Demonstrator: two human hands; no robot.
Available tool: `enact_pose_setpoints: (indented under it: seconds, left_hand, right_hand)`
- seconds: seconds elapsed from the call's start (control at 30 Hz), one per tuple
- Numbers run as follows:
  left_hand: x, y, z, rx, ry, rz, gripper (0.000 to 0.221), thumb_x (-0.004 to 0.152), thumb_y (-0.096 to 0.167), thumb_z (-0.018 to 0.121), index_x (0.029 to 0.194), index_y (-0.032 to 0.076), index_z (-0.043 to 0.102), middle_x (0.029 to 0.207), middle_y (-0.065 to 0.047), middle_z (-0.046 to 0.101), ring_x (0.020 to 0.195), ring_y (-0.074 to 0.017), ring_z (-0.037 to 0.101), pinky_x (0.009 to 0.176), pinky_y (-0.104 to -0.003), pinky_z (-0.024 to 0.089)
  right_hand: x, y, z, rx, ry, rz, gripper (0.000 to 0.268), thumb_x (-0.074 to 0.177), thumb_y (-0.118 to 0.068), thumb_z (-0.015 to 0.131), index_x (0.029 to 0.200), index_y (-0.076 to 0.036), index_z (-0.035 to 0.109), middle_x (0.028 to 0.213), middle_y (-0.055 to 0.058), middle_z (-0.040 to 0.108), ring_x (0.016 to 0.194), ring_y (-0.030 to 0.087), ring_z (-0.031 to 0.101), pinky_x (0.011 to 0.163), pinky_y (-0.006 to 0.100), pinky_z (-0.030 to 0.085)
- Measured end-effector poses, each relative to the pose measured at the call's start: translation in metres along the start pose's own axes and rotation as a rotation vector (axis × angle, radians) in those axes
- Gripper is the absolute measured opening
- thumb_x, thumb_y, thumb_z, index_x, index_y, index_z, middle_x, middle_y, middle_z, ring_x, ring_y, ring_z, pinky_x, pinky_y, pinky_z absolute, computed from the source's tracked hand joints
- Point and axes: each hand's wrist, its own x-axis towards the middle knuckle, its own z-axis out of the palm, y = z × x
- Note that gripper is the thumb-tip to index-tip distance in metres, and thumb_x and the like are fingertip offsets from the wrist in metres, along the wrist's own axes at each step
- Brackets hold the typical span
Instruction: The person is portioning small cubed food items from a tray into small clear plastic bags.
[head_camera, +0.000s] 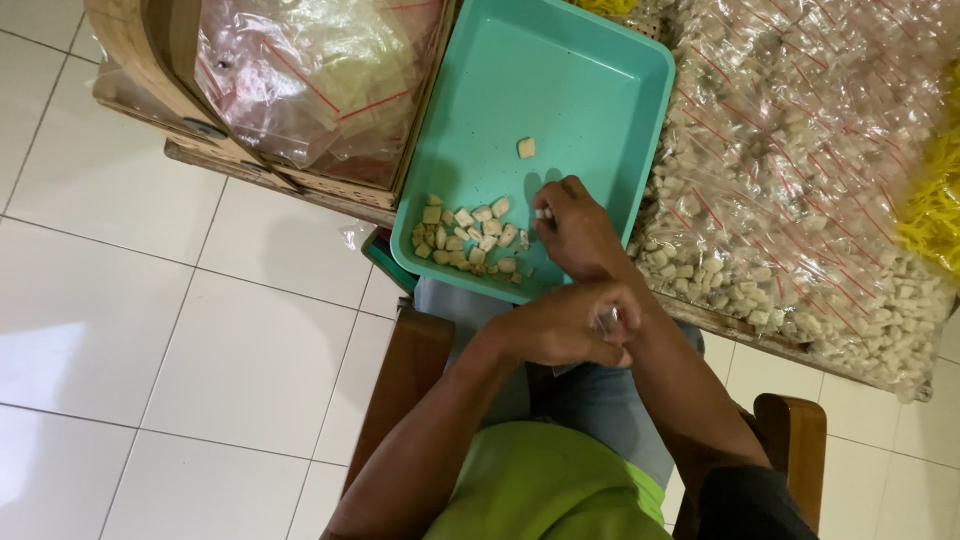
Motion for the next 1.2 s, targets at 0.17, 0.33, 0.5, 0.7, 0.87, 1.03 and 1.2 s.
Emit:
enact_pose_setpoints:
  seconds: [0.17,0.33,0.5,0.7,0.87,1.03,1.2]
  left_hand:
    - [-0.013,0.016,-0.013,0.033,0.250,0.048,0.045,0.085,0.026,0.081,0.124,0.014,0.062,0.101,-0.008,0.074,0.100,-0.0201,0.068,0.091,-0.040,0.054]
    - [-0.013,0.014,-0.018,0.006,0.430,0.115,0.041,0.090,0.022,0.081,0.126,0.016,0.062,0.097,-0.002,0.073,0.099,-0.0125,0.067,0.093,-0.035,0.053]
    - [-0.012,0.018,-0.013,0.018,0.470,0.188,0.032,0.091,0.016,0.079,0.118,0.014,0.062,0.097,-0.004,0.071,0.098,-0.0163,0.067,0.094,-0.040,0.051]
    - [-0.014,0.019,-0.014,0.032,0.475,0.211,0.037,0.087,0.005,0.078,0.120,0.011,0.061,0.099,-0.008,0.071,0.099,-0.0183,0.066,0.092,-0.043,0.052]
    - [-0.013,0.021,-0.012,0.033,0.494,0.223,0.038,0.085,0.000,0.074,0.120,0.008,0.060,0.097,-0.011,0.071,0.097,-0.0201,0.065,0.090,-0.044,0.052]
    - [-0.013,0.023,-0.011,0.048,0.489,0.239,0.038,0.085,0.000,0.074,0.120,0.010,0.060,0.098,-0.010,0.071,0.096,-0.0190,0.065,0.089,-0.044,0.054]
    - [-0.015,0.024,-0.008,0.053,0.488,0.259,0.031,0.092,0.005,0.071,0.120,0.008,0.059,0.098,-0.016,0.070,0.097,-0.0243,0.065,0.086,-0.048,0.053]
  right_hand:
    - [-0.010,-0.016,-0.039,0.235,0.126,0.212,0.028,0.087,-0.016,0.081,0.112,-0.023,0.070,0.100,0.008,0.066,0.097,0.034,0.073,0.085,0.044,0.060]
    - [-0.048,-0.051,-0.102,0.734,0.401,0.185,0.028,0.091,-0.003,0.081,0.117,-0.007,0.072,0.088,0.000,0.059,0.085,0.009,0.062,0.080,0.025,0.056]
    - [-0.087,-0.070,-0.112,0.780,0.415,-0.018,0.032,0.088,0.000,0.083,0.115,0.006,0.067,0.105,0.015,0.067,0.087,0.016,0.064,0.077,0.033,0.056]
    - [-0.083,-0.091,-0.115,0.505,0.326,-0.162,0.030,0.085,-0.001,0.084,0.113,0.002,0.076,0.105,0.012,0.073,0.082,0.020,0.069,0.072,0.033,0.058]
    - [-0.082,-0.097,-0.117,0.509,0.316,-0.171,0.026,0.088,-0.001,0.081,0.114,0.003,0.076,0.104,0.014,0.073,0.082,0.021,0.069,0.073,0.034,0.058]
    - [-0.084,-0.109,-0.125,0.477,0.358,-0.191,0.024,0.090,0.002,0.079,0.114,0.002,0.077,0.107,0.014,0.074,0.085,0.021,0.069,0.074,0.034,0.058]
    - [-0.081,-0.104,-0.119,0.433,0.350,-0.254,0.026,0.089,0.002,0.080,0.114,0.004,0.075,0.104,0.017,0.074,0.082,0.028,0.070,0.072,0.038,0.057]
